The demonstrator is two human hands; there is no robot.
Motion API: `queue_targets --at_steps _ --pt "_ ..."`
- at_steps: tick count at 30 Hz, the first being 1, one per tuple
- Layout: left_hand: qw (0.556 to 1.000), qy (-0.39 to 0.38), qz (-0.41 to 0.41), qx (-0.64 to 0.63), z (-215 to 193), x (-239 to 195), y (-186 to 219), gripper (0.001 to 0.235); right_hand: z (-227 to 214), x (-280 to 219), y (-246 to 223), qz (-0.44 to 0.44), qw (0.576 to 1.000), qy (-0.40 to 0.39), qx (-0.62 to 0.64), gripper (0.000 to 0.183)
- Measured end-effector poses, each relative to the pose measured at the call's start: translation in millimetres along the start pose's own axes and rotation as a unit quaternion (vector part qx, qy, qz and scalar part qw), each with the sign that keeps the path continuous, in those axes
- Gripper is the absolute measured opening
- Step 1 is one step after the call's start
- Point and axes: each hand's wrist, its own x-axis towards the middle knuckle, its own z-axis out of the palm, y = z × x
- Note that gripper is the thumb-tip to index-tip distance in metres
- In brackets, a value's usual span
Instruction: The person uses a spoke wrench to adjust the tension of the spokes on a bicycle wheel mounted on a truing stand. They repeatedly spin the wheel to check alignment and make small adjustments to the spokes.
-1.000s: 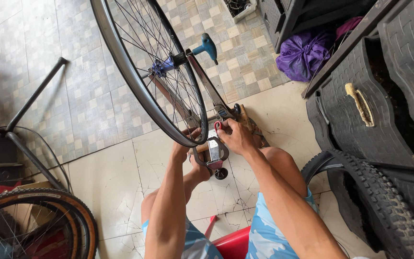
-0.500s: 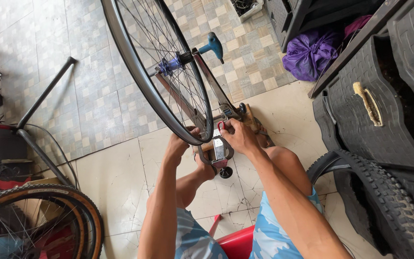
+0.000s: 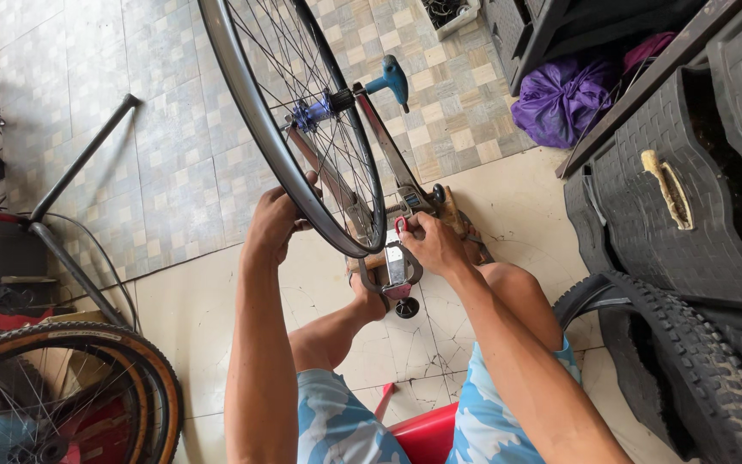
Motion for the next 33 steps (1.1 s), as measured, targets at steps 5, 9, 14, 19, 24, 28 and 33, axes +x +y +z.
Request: queue_targets --at_steps 5,9,14,19,24,28,33 --pt "1.000 -0.025 -0.007 0.000 5 1 -27 0.047 0 1 1 0.000 1.000 0.002 -0.002 0.028" --pt "0.998 -0.048 -0.025 0.023 14 7 -69 0.046 0 0 1 0.004 1.000 -0.003 -0.003 0.027" --pt "0.998 -0.044 -0.038 0.014 30 18 -115 0.046 -1 -2 -3 0.018 1.000 -0.003 -0.009 0.026" --pt "0.998 -0.027 -0.052 -0.005 32 28 -136 0.040 -5 -3 -9 0.027 0.999 -0.012 -0.015 0.026" --pt "0.992 0.010 0.044 -0.114 22 36 -130 0.031 -5 -4 -10 0.033 0.999 -0.019 -0.025 0.027" --pt "0.975 0.048 0.109 -0.186 12 26 -101 0.029 -3 -4 -9 0.022 0.999 -0.016 -0.032 0.028" --pt "0.957 0.038 0.166 -0.236 9 10 -79 0.029 -4 -3 -8 0.019 0.999 -0.014 -0.042 0.028"
